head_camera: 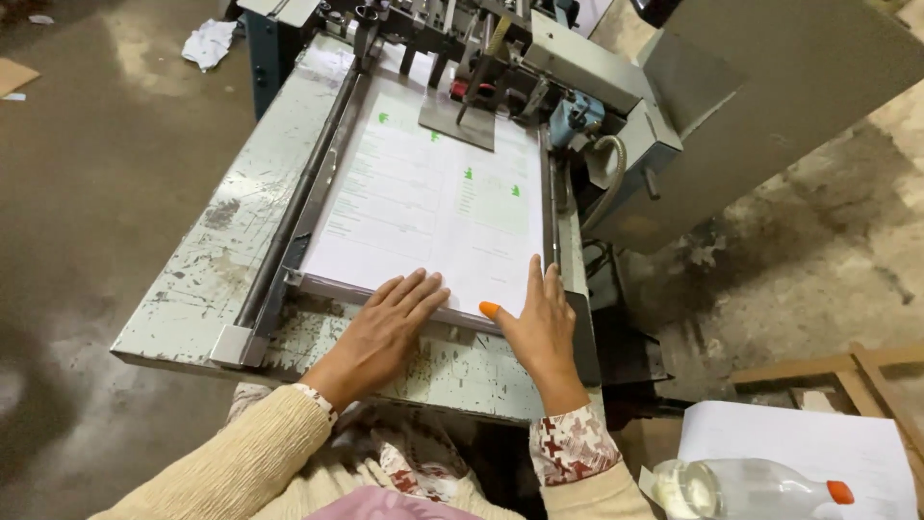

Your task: Manually feeding individual sheets of printed paper into a processing machine for numbering or finishing.

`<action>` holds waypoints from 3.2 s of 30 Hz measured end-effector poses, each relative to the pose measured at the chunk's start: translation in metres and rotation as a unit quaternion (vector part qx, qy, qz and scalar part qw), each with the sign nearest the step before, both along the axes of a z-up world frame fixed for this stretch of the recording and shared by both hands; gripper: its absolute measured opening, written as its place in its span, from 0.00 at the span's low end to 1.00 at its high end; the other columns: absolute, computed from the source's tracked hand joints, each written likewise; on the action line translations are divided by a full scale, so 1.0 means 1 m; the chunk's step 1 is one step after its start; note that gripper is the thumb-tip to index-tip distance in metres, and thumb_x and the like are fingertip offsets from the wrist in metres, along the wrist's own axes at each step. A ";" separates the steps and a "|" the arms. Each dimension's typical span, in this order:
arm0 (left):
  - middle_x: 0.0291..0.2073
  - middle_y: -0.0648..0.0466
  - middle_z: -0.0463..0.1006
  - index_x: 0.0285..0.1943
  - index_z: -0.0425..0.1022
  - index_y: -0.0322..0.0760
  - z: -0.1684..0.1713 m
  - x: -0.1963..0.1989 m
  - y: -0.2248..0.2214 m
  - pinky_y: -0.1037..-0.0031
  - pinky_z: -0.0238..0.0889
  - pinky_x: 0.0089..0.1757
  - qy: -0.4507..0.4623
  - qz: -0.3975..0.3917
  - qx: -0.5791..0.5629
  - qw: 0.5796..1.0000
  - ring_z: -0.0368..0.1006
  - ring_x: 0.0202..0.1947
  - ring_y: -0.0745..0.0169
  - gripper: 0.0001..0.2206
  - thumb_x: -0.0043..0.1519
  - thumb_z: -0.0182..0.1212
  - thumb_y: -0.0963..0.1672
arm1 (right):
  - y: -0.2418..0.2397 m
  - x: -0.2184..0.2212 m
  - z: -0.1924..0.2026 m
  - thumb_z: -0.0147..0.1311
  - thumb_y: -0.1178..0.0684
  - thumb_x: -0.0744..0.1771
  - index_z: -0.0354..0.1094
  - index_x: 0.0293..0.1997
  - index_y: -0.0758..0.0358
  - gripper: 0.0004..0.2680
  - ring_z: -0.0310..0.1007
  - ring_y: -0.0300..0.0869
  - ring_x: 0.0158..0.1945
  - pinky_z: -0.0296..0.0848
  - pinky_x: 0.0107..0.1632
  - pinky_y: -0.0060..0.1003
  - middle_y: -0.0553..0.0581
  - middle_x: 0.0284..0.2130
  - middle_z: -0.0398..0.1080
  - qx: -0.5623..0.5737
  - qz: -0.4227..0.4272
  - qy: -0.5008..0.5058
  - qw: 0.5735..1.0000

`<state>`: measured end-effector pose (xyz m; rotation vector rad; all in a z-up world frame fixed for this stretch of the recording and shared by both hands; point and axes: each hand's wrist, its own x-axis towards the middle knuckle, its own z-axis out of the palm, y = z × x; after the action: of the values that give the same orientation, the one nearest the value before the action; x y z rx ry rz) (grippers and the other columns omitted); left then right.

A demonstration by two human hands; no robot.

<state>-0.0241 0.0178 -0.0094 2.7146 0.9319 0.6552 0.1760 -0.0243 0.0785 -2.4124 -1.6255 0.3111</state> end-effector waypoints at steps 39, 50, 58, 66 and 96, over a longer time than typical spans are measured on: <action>0.72 0.43 0.45 0.73 0.47 0.39 -0.019 -0.005 0.004 0.58 0.22 0.68 -0.069 -0.056 -0.003 0.996 0.36 0.74 0.49 0.32 0.55 0.41 0.37 | 0.019 0.013 -0.030 0.44 0.25 0.57 0.46 0.70 0.47 0.35 0.42 0.50 0.72 0.52 0.65 0.55 0.55 0.71 0.43 -0.035 -0.039 -0.063 0.997; 0.71 0.39 0.51 0.72 0.51 0.39 -0.011 -0.012 0.002 0.56 0.30 0.67 -0.096 -0.068 -0.020 0.993 0.42 0.72 0.44 0.28 0.58 0.40 0.39 | 0.029 0.018 -0.045 0.34 0.16 0.55 0.47 0.70 0.47 0.39 0.47 0.52 0.71 0.52 0.64 0.58 0.54 0.71 0.44 -0.060 -0.046 -0.173 0.982; 0.67 0.34 0.56 0.66 0.58 0.42 -0.012 -0.012 0.001 0.50 0.37 0.66 -0.108 -0.068 0.021 0.992 0.50 0.69 0.36 0.22 0.61 0.37 0.38 | 0.034 0.021 -0.056 0.26 0.14 0.57 0.51 0.68 0.45 0.38 0.51 0.49 0.70 0.53 0.62 0.56 0.53 0.70 0.48 -0.063 -0.052 -0.245 0.966; 0.65 0.35 0.59 0.65 0.57 0.34 -0.022 -0.006 0.005 0.48 0.40 0.66 -0.140 -0.069 0.024 0.987 0.52 0.68 0.36 0.21 0.60 0.40 0.38 | 0.042 0.038 -0.071 0.24 0.14 0.57 0.52 0.67 0.43 0.38 0.54 0.47 0.69 0.55 0.62 0.54 0.51 0.70 0.50 -0.081 -0.057 -0.283 0.954; 0.68 0.36 0.56 0.68 0.57 0.32 -0.038 0.003 0.011 0.49 0.39 0.66 -0.081 -0.050 0.058 0.994 0.49 0.70 0.39 0.24 0.60 0.41 0.40 | 0.056 0.078 -0.119 0.33 0.13 0.55 0.60 0.66 0.55 0.42 0.55 0.63 0.65 0.49 0.65 0.52 0.66 0.67 0.55 0.095 -0.029 -0.214 0.972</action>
<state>-0.0209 0.0293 -0.0470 2.7352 0.7369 0.9211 0.2537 0.0322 -0.0409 -2.4849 -1.6466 -0.3874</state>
